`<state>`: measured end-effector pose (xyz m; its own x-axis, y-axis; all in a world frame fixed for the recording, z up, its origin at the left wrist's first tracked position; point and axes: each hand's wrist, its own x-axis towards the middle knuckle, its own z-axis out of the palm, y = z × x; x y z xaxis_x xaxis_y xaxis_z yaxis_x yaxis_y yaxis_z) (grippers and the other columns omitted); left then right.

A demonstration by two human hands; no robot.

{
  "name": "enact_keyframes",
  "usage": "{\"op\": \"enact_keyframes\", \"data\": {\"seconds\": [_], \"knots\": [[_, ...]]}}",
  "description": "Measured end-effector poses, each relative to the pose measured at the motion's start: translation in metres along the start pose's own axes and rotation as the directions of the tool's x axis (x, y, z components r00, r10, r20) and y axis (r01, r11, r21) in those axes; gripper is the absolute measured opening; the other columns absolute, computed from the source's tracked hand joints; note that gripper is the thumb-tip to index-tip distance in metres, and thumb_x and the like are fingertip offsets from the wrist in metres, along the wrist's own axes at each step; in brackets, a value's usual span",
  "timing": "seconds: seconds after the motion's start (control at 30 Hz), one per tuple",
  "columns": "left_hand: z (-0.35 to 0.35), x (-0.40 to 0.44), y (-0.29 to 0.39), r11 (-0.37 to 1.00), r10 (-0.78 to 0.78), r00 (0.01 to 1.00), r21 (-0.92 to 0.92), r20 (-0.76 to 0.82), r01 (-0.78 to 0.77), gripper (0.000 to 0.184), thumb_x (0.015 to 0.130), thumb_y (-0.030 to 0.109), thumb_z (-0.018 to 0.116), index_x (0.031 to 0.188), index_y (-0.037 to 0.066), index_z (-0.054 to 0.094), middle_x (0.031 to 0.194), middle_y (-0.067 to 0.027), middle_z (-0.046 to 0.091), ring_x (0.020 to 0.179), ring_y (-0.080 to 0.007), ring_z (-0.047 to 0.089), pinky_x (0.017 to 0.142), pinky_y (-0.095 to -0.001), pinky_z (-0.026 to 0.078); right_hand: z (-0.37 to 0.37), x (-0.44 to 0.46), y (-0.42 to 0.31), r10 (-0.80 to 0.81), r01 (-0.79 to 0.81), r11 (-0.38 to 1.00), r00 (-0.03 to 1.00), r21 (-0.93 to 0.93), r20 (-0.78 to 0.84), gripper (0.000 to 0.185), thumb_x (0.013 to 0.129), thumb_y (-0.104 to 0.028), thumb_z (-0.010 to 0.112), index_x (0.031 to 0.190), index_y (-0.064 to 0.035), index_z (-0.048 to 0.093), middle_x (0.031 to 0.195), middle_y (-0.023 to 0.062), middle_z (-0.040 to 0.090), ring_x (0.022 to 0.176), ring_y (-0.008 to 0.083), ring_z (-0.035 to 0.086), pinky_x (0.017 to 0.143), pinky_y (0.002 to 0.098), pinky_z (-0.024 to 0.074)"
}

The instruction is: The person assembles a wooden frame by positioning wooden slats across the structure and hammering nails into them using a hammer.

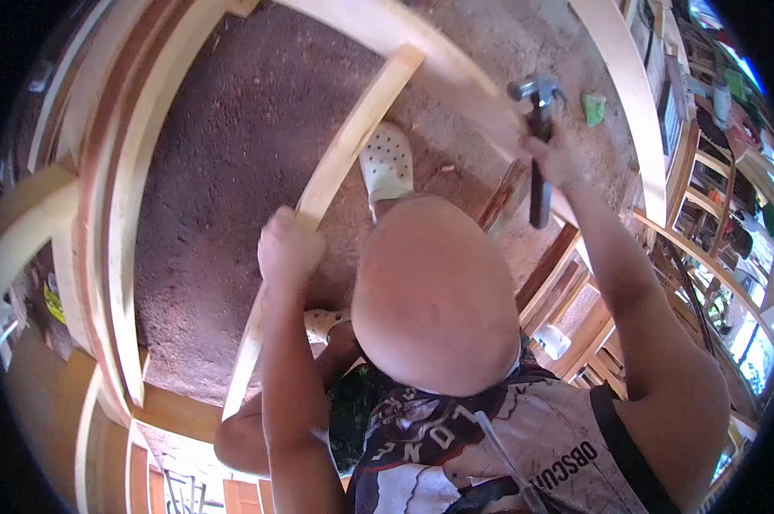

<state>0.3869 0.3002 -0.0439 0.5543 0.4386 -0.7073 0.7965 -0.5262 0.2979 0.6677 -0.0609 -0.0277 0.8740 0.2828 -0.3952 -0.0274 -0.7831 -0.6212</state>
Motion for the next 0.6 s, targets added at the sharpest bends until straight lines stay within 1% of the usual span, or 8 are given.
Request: {"op": "enact_keyframes", "data": {"seconds": [0.03,0.1,0.23,0.3,0.43,0.47,0.57,0.6], "knots": [[-0.001,0.001,-0.002,1.0,-0.013,1.0,0.026,0.014,0.013,0.026,0.081,0.018,0.064,0.099,0.0,0.065,0.099,-0.0268,0.07,0.095,-0.0443,0.069,0.085,-0.0522,0.055,-0.005,-0.007,-0.049,0.085,-0.074,0.971,0.996,-0.226,0.04,0.043,0.079,-0.01,0.075,0.119,-0.0011,0.062,0.106,0.0091,0.069,0.1,0.0204,0.065,0.094,0.0368,0.0503],[0.018,0.012,-0.026,1.0,0.013,0.999,-0.02,0.041,-0.012,0.028,0.081,0.02,0.065,0.099,-0.001,0.065,0.098,-0.0265,0.07,0.094,-0.0432,0.07,0.084,-0.0509,0.055,-0.002,0.003,-0.003,0.082,-0.118,0.97,0.981,0.21,0.173,0.046,0.079,-0.009,0.074,0.122,-0.001,0.06,0.108,0.0101,0.069,0.1,0.0202,0.065,0.094,0.0374,0.0502],[0.013,0.021,-0.024,0.987,0.071,0.982,-0.156,0.174,-0.043,0.033,0.084,0.023,0.066,0.105,-0.002,0.064,0.1,-0.0247,0.07,0.095,-0.0393,0.07,0.085,-0.0476,0.054,-0.011,-0.001,-0.023,-0.074,0.056,0.989,0.989,0.137,0.127,0.047,0.077,-0.007,0.073,0.122,-0.0012,0.06,0.106,0.0081,0.067,0.099,0.0184,0.063,0.093,0.0347,0.0495],[-0.013,0.015,0.009,0.982,0.113,0.962,-0.175,0.248,-0.07,0.034,0.085,0.024,0.066,0.108,-0.001,0.063,0.102,-0.0236,0.07,0.096,-0.0376,0.07,0.086,-0.0462,0.054,-0.015,0.004,-0.027,0.086,-0.094,0.995,0.959,0.02,0.269,0.048,0.077,-0.007,0.072,0.123,-0.0015,0.06,0.103,0.0075,0.067,0.099,0.0187,0.063,0.09,0.0342,0.0493],[-0.088,-0.014,0.122,0.953,0.266,0.847,-0.256,0.46,-0.16,0.038,0.087,0.025,0.066,0.115,-0.001,0.061,0.107,-0.0215,0.07,0.098,-0.034,0.069,0.088,-0.0435,0.054,-0.023,0.041,-0.057,0.133,-0.29,0.899,0.895,0.329,0.426,0.057,0.073,-0.001,0.07,0.129,-0.0014,0.058,0.089,0.0061,0.064,0.08,0.0165,0.064,0.071,0.0339,0.0519],[-0.109,-0.019,0.156,0.946,0.296,0.805,-0.275,0.514,-0.172,0.039,0.087,0.025,0.066,0.116,0.0,0.061,0.108,-0.021,0.07,0.099,-0.0331,0.069,0.088,-0.0429,0.054,-0.025,0.064,-0.047,-0.012,-0.036,0.991,0.934,0.126,0.357,0.057,0.072,-0.001,0.07,0.128,-0.0023,0.055,0.082,0.0069,0.063,0.074,0.0185,0.065,0.066,0.035,0.0526],[-0.155,-0.024,0.243,0.946,0.307,0.709,-0.283,0.635,-0.157,0.042,0.089,0.025,0.066,0.121,0.0,0.059,0.111,-0.0194,0.07,0.101,-0.0305,0.069,0.09,-0.0408,0.054,-0.063,0.087,-0.131,0.09,-0.164,0.978,0.893,0.131,0.442,0.046,0.079,-0.003,0.068,0.123,-0.0034,0.054,0.077,0.0066,0.061,0.066,0.0173,0.063,0.061,0.0314,0.0521],[-0.164,-0.025,0.265,0.951,0.295,0.688,-0.272,0.663,-0.146,0.043,0.089,0.026,0.066,0.123,0.0,0.059,0.112,-0.0189,0.069,0.101,-0.0296,0.069,0.09,-0.0401,0.054,-0.073,0.085,-0.147,0.18,-0.392,0.86,0.832,0.327,0.525,0.036,0.084,-0.007,0.067,0.117,-0.0033,0.055,0.075,0.0061,0.06,0.063,0.0162,0.062,0.056,0.0301,0.0507]]}}
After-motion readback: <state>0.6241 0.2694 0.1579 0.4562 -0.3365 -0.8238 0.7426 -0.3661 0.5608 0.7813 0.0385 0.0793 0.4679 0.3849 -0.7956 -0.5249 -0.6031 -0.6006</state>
